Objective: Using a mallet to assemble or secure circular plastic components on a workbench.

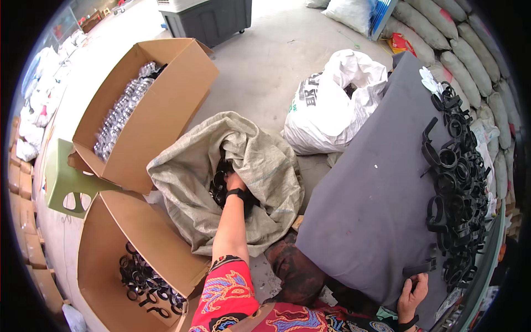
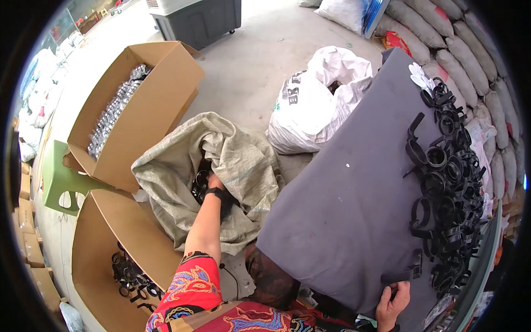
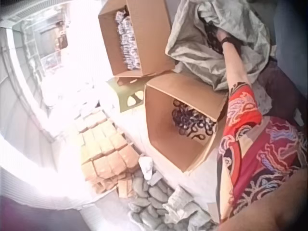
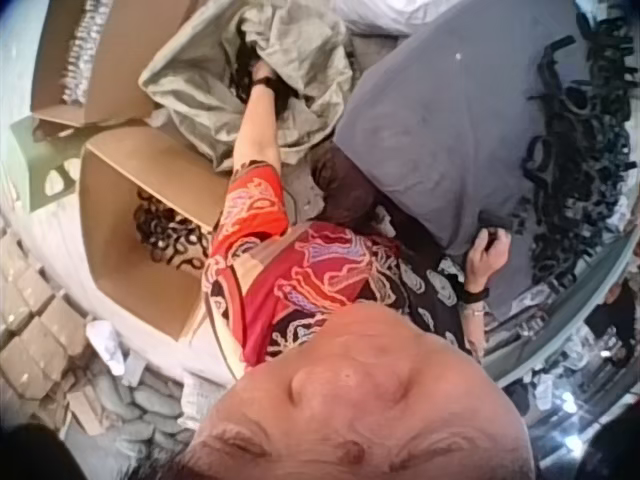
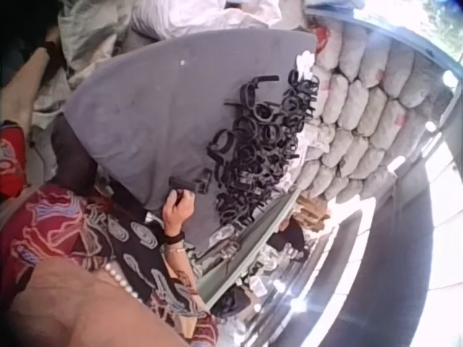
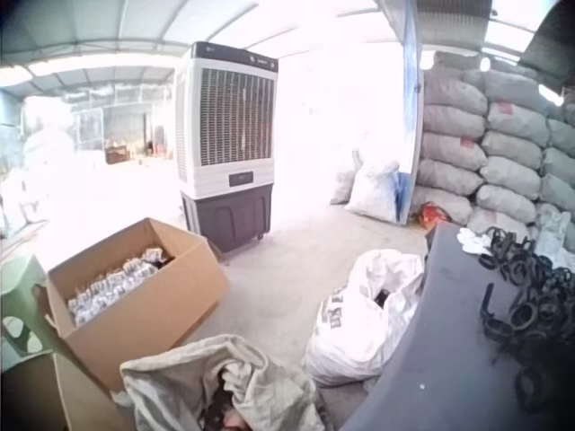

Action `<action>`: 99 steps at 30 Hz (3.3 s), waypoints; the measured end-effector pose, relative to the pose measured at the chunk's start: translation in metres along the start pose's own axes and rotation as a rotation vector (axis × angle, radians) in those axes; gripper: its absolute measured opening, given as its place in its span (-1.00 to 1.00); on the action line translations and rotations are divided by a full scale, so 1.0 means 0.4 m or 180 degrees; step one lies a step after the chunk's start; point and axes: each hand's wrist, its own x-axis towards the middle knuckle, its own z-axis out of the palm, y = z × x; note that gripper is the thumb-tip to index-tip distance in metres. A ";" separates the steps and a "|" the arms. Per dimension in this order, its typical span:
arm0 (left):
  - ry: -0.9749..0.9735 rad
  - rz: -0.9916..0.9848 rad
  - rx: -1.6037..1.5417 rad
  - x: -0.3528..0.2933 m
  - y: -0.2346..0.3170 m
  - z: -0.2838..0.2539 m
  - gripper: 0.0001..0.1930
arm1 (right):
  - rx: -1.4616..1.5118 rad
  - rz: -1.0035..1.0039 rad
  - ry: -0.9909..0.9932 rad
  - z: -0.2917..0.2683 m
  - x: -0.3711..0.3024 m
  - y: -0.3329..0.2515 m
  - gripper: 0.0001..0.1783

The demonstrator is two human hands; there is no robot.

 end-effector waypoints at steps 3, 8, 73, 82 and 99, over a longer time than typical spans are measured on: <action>0.0180 0.0348 0.0352 0.022 -0.119 0.013 -0.26 | 0.0071 0.0084 -0.0079 0.005 0.003 0.000 -0.87; 0.1711 -0.0053 0.0137 -0.149 0.020 0.055 -0.62 | 0.0222 0.0302 0.0430 -0.005 0.001 -0.008 -0.96; -0.0857 0.0124 -0.3762 0.029 -0.105 -0.021 -0.17 | 0.1034 0.0246 -0.5178 1.263 0.764 -0.575 -0.42; -0.0681 -0.0362 -0.4027 -0.027 -0.078 0.011 -0.19 | 0.1214 0.0197 -0.5299 1.306 0.761 -0.506 -0.52; 0.0546 -0.0108 -0.4849 -0.234 -0.042 -0.064 -0.35 | 0.2085 0.0075 -0.4765 1.017 0.666 -0.638 0.08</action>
